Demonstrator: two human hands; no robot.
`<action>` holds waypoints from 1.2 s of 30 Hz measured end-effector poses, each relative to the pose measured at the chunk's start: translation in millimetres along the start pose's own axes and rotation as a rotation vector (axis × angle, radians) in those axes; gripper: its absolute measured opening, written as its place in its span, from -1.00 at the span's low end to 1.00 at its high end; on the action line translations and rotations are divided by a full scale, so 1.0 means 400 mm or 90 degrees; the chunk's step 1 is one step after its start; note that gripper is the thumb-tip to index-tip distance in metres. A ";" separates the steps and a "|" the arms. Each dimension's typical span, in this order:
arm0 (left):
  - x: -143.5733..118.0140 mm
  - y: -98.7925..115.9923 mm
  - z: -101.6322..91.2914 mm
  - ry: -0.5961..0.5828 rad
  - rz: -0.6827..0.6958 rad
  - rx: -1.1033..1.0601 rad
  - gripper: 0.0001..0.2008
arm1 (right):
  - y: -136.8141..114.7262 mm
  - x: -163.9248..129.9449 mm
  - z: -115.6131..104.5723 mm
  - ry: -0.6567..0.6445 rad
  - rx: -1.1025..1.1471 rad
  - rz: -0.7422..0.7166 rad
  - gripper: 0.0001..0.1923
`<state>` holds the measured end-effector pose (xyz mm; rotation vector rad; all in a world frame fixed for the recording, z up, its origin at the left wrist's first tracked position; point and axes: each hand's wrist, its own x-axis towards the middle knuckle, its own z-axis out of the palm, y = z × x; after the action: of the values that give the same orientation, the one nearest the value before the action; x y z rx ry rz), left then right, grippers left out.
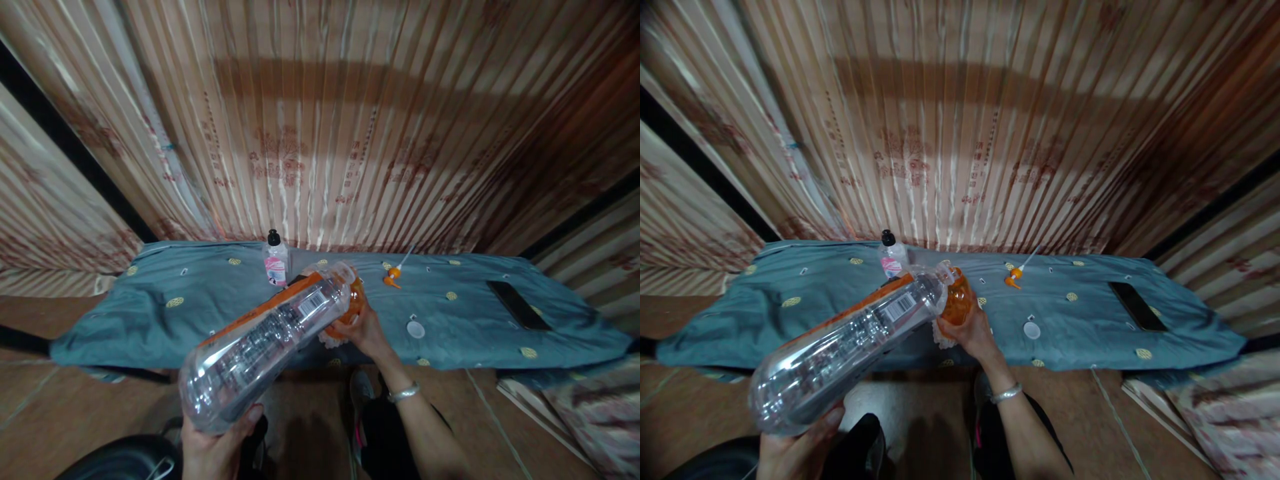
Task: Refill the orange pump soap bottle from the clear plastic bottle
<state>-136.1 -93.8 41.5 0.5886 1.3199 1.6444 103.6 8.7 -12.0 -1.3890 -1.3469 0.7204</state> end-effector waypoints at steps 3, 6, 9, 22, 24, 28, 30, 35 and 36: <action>0.001 0.002 0.004 0.006 0.008 -0.009 0.08 | -0.006 0.001 0.001 0.005 0.013 0.006 -0.26; 0.004 0.000 0.006 0.024 0.017 -0.022 0.07 | -0.015 0.002 0.002 0.008 0.027 0.008 -0.25; 0.005 -0.004 0.006 0.031 0.016 -0.033 0.09 | -0.020 0.001 0.003 0.010 0.034 0.009 -0.28; 0.004 -0.010 0.001 0.015 0.029 0.009 0.18 | 0.004 0.001 0.008 0.004 0.005 0.001 -0.16; 0.003 -0.010 0.002 0.018 0.037 0.011 0.21 | 0.001 0.000 0.008 -0.002 0.024 0.000 -0.19; 0.007 -0.011 0.002 0.035 0.031 0.000 0.22 | -0.007 -0.002 0.008 0.014 0.012 0.012 -0.30; 0.008 -0.011 0.002 0.033 0.031 -0.014 0.18 | -0.010 -0.002 0.008 0.019 0.016 0.010 -0.30; 0.004 -0.006 0.004 0.020 0.028 -0.016 0.08 | -0.010 -0.003 0.008 0.002 0.037 0.002 -0.31; 0.004 -0.005 0.004 0.024 0.027 -0.014 0.05 | -0.010 -0.003 0.008 0.002 0.033 0.005 -0.32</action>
<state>-134.8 -91.8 39.8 0.5784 1.3236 1.7092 99.3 7.9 -9.6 -1.3542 -1.3120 0.7534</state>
